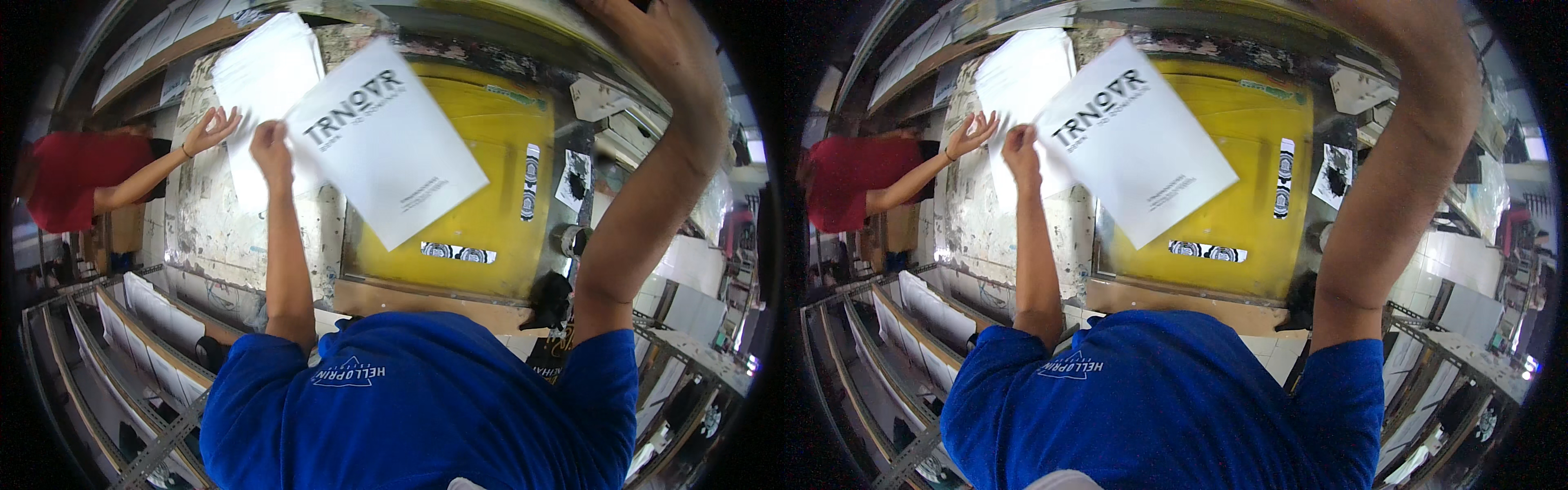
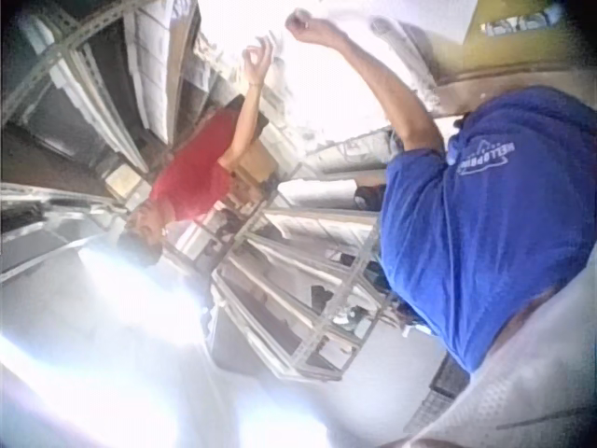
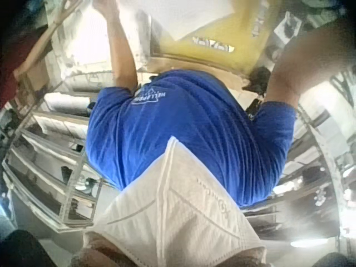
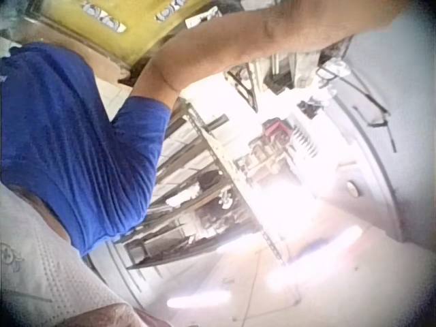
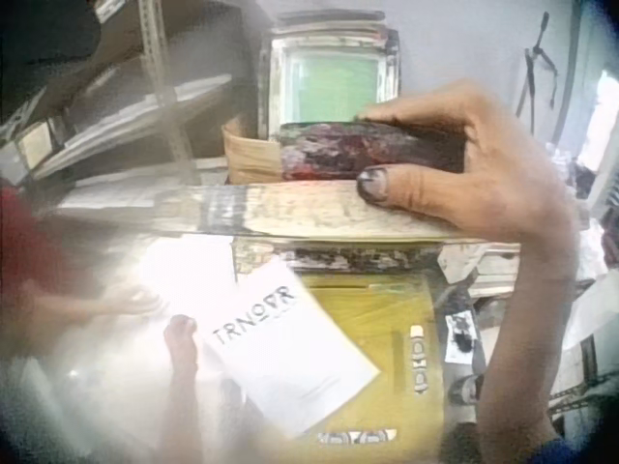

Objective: The person screen prints designs onto sheets of paper by placing a blank sheet onto a printing table, lowering a screen frame, and using a squeegee to spread ink across the screen before lifting the frame and removing the printed sheet.

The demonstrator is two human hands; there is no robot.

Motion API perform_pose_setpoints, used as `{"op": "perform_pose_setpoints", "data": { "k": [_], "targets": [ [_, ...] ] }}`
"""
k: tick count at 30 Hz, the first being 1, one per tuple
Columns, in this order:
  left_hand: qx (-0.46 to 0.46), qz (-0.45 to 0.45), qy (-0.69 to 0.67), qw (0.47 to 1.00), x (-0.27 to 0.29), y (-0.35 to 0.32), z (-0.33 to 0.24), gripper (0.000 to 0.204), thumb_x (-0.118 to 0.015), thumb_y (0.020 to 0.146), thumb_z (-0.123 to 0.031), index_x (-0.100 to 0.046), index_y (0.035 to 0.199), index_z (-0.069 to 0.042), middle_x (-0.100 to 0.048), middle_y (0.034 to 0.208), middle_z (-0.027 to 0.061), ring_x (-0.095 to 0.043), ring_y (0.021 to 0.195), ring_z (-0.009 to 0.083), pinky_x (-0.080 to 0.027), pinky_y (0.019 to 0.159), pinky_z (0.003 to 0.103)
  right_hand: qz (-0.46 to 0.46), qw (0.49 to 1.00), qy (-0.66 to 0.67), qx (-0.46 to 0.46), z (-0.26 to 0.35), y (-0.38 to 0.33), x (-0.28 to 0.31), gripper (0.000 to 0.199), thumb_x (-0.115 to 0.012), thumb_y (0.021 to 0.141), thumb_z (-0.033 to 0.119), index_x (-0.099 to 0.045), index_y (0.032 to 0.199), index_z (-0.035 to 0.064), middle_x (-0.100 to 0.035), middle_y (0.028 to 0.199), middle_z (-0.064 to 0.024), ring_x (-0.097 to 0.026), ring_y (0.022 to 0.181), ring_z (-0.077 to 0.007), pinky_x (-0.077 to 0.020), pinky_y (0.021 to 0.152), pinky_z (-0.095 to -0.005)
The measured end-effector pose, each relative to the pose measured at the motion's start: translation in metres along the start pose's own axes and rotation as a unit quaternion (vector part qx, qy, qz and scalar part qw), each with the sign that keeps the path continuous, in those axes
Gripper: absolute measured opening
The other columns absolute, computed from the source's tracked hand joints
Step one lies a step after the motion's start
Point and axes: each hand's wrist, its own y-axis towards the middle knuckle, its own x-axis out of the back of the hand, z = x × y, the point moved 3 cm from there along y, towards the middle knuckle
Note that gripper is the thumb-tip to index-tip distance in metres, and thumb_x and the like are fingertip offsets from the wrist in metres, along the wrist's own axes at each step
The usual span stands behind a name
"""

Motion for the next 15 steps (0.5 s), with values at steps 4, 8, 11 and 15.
{"op": "perform_pose_setpoints", "data": {
  "k": [4,8,11,15],
  "targets": [
    [-0.006,-0.109,0.045,0.993,0.132,0.006,0.036,0.004,-0.068,0.094,-0.001,-0.068,0.098,0.0,-0.068,0.093,0.0036,-0.061,0.084,0.0129,-0.05,0.079,0.028,0.025,0.987,0.056,0.15,0.005,-0.016,-0.007,0.046,-0.082,0.085,0.021,-0.07,0.122,-0.0027,-0.077,0.104,-0.0146,-0.072,0.092,-0.0211,-0.0568,0.091,-0.0351],
    [0.026,-0.208,0.18,0.961,0.223,-0.001,0.046,0.01,-0.065,0.094,-0.001,-0.065,0.101,0.006,-0.069,0.097,0.0125,-0.063,0.086,0.0219,-0.052,0.082,0.033,0.03,0.988,0.08,0.126,-0.001,-0.016,-0.008,0.046,-0.082,0.086,0.022,-0.07,0.122,-0.0038,-0.077,0.104,-0.0141,-0.071,0.09,-0.0197,-0.0577,0.089,-0.0342],
    [-0.048,-0.354,0.38,0.853,0.252,-0.002,0.038,0.021,-0.07,0.093,-0.01,-0.067,0.108,0.005,-0.071,0.104,0.0181,-0.067,0.094,0.0306,-0.051,0.088,0.039,0.057,0.984,0.159,0.049,-0.039,0.007,-0.003,0.046,-0.081,0.087,0.024,-0.07,0.121,-0.0045,-0.077,0.101,-0.0134,-0.071,0.085,-0.0191,-0.0588,0.086,-0.0338],
    [-0.228,-0.259,0.49,0.8,0.164,-0.012,-0.015,0.033,-0.079,0.087,-0.017,-0.07,0.114,-0.001,-0.072,0.11,0.0175,-0.068,0.1,0.0363,-0.05,0.095,0.044,0.09,0.975,0.08,0.187,0.01,-0.018,-0.008,0.053,-0.083,0.085,0.031,-0.07,0.121,-0.005,-0.077,0.099,-0.0132,-0.071,0.081,-0.019,-0.0591,0.081,-0.0323]
  ]
}}
